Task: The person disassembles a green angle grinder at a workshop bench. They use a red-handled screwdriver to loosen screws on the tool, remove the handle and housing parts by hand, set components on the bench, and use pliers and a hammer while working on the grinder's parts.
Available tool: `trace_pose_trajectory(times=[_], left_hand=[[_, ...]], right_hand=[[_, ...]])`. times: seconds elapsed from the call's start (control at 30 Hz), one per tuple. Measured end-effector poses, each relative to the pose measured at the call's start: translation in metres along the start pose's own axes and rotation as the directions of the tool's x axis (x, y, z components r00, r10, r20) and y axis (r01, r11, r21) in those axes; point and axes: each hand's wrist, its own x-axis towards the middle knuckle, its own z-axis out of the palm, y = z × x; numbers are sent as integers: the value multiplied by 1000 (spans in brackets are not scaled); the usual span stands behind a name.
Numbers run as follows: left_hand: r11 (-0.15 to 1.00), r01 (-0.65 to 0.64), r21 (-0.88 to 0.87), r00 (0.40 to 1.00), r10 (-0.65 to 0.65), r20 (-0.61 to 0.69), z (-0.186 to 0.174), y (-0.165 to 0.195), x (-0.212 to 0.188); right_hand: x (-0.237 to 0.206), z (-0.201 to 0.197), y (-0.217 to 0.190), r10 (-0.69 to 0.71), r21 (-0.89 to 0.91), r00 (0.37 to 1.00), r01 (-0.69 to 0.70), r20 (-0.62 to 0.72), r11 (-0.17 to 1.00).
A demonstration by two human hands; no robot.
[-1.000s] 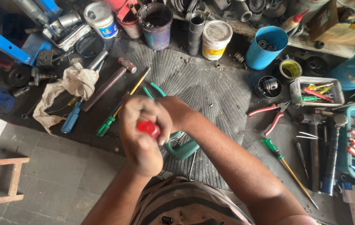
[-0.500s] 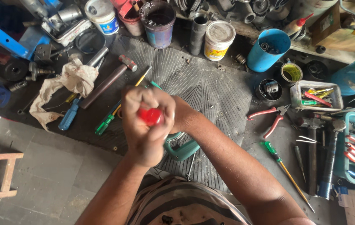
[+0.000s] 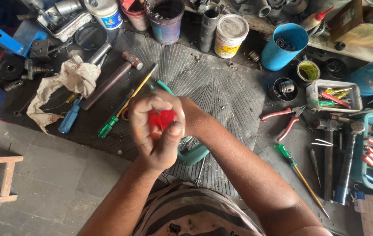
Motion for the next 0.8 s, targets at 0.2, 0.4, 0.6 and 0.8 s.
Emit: trace_pose_trajectory(times=[0.2, 0.4, 0.6, 0.8], left_hand=[[874, 399, -278, 916, -388, 97, -14, 6, 3], [997, 73, -41, 996, -75, -52, -15, -5, -7], [991, 120, 64, 988, -113, -108, -3, 20, -22], [624, 533, -572, 820, -214, 530, -28, 4, 9]], right_hand=[[0, -5, -13, 85, -28, 996, -84, 30, 996], [13, -13, -39, 212, -240, 971, -181, 112, 954], [18, -10, -39, 130, -424, 972, -36, 195, 905], [1, -5, -19, 56, -139, 995, -43, 87, 989]])
